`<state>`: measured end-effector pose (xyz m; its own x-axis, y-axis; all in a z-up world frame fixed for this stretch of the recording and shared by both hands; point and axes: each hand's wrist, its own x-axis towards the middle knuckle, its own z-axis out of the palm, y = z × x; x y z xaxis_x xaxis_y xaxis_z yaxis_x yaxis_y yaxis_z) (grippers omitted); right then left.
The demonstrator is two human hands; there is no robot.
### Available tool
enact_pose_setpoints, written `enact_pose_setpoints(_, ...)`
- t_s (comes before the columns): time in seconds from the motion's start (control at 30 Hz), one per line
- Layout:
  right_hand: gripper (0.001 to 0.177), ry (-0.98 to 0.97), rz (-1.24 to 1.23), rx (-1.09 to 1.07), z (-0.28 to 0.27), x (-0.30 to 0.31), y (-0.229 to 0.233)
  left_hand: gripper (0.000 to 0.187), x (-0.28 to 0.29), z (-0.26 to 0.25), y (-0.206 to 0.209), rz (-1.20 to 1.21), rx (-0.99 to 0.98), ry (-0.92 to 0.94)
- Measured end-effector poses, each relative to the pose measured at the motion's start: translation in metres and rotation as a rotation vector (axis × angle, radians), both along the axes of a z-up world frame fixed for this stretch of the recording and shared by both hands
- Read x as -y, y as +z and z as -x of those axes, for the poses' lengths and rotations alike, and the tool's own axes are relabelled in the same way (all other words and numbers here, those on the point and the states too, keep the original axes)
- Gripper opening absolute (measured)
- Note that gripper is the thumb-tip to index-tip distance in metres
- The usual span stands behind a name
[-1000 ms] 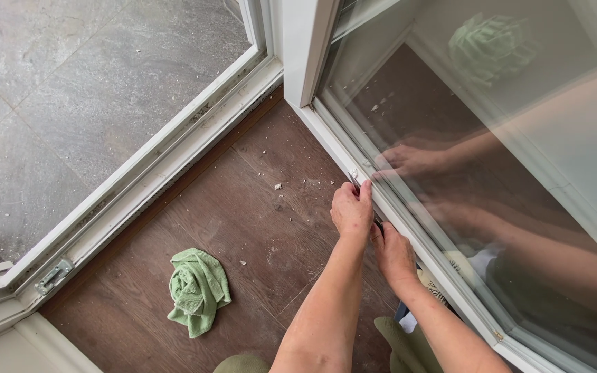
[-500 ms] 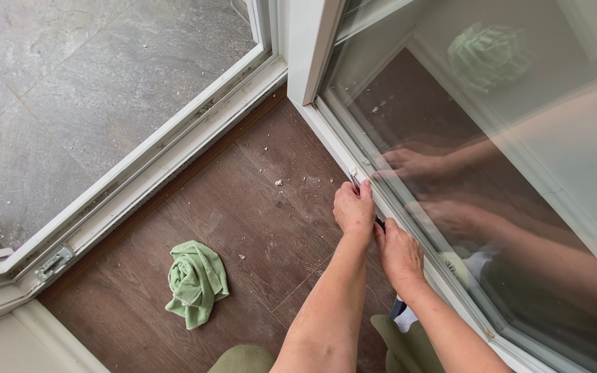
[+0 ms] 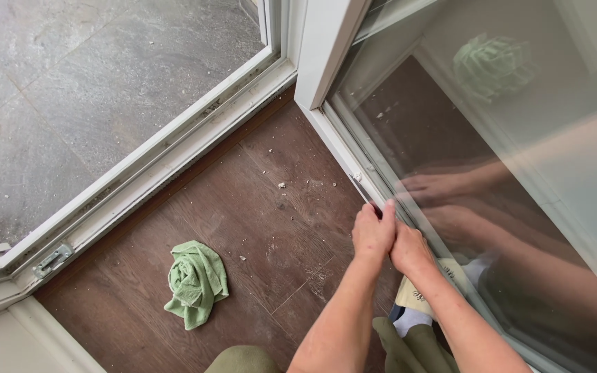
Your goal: The person kneels on the floor and cleans the bottom track of a sliding glass door using a green cloth and a knife to scrape debris. They then walk to a pile of cleaning supplies, pick up a yellow cloth, dip it into a bucket of soapy water, and wring it out.
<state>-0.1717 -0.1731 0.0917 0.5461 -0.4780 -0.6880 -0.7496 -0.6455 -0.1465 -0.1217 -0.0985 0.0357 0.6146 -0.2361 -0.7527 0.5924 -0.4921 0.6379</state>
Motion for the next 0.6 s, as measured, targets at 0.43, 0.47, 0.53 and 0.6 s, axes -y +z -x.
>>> enact_pose_setpoints(0.43, 0.047, 0.181, -0.003, -0.208, -0.011, -0.002, 0.037, 0.05, 0.006, 0.045, 0.007, 0.257, -0.252, 0.431)
enact_pose_setpoints(0.47, 0.047, 0.184, 0.0, -0.212, -0.017, -0.006, 0.043, 0.05, 0.019, 0.047, -0.007, 0.26, -0.256, 0.434)
enact_pose_setpoints(0.53, 0.045, 0.217, 0.02, -0.208, -0.024, -0.014, 0.056, 0.048, 0.042, 0.055, -0.032, 0.445, -0.338, 0.624)
enact_pose_setpoints(0.6, 0.046, 0.211, 0.013, -0.204, -0.024, -0.015, 0.056, 0.042, 0.032, 0.05, -0.009, 0.516, -0.396, 0.672)
